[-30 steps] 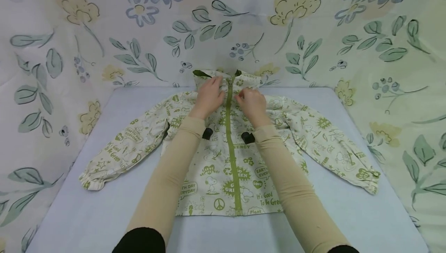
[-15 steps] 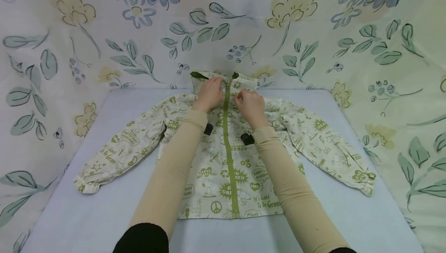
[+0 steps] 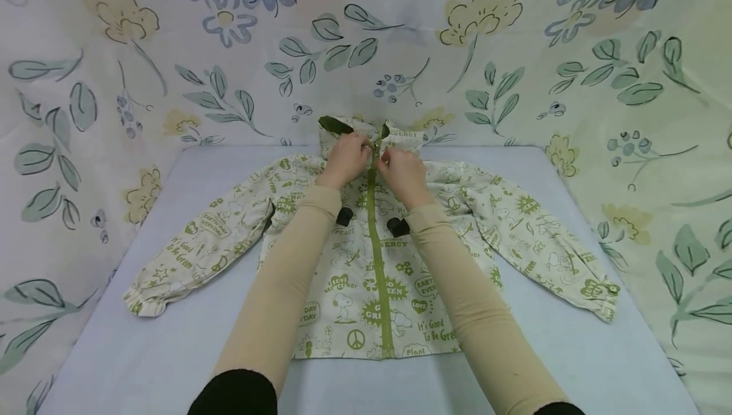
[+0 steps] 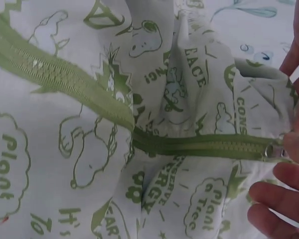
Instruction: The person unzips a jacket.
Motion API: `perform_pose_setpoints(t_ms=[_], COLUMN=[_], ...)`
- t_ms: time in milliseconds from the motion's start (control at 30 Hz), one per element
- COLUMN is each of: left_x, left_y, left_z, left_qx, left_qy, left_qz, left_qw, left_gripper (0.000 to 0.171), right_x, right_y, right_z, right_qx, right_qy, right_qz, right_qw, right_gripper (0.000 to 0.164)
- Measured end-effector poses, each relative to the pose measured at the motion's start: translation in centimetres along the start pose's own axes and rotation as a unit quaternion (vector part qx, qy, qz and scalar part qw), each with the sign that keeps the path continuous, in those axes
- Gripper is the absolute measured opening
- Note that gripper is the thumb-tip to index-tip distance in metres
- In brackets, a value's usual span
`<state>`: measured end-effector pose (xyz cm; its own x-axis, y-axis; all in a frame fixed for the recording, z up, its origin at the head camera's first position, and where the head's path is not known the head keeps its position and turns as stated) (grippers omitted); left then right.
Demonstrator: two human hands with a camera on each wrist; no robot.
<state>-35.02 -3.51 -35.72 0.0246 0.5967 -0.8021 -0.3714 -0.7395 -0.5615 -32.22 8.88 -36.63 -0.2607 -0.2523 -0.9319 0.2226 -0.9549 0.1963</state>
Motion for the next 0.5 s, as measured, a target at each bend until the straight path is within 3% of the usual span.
perform_pose_setpoints(t_ms=[167,500], left_x=[-0.1,-0.3], left_y=[-0.2,-0.2], left_z=[-0.7,-1.2], left_qx=[-0.016,-0.016], left_qy=[0.010,0.014], left_qz=[-0.046,-0.060], left_qw=[0.9987,0.9980], left_gripper=[0.026,0.026], right_x=[0.4,1.3], right_y=[0.2,0.4], right_z=[0.2,0.5], right_qx=[0.009,0.044], right_qy=[0.001,0.028], right_qz=[0.011,0.018], right_qw=[1.000,0.998], right_gripper=[0.026,0.030])
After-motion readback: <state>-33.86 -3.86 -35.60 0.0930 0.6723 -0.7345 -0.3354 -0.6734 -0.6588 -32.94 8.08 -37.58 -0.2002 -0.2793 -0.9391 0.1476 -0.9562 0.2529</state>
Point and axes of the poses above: each hand's wrist, its own z-axis towards the middle knuckle, its own x-axis out of the palm, y = z × x, the point moved 4 cm from there along z, towards the middle knuckle, and after that the axes turned 8 degrees about -z, right-handed, at the moved point
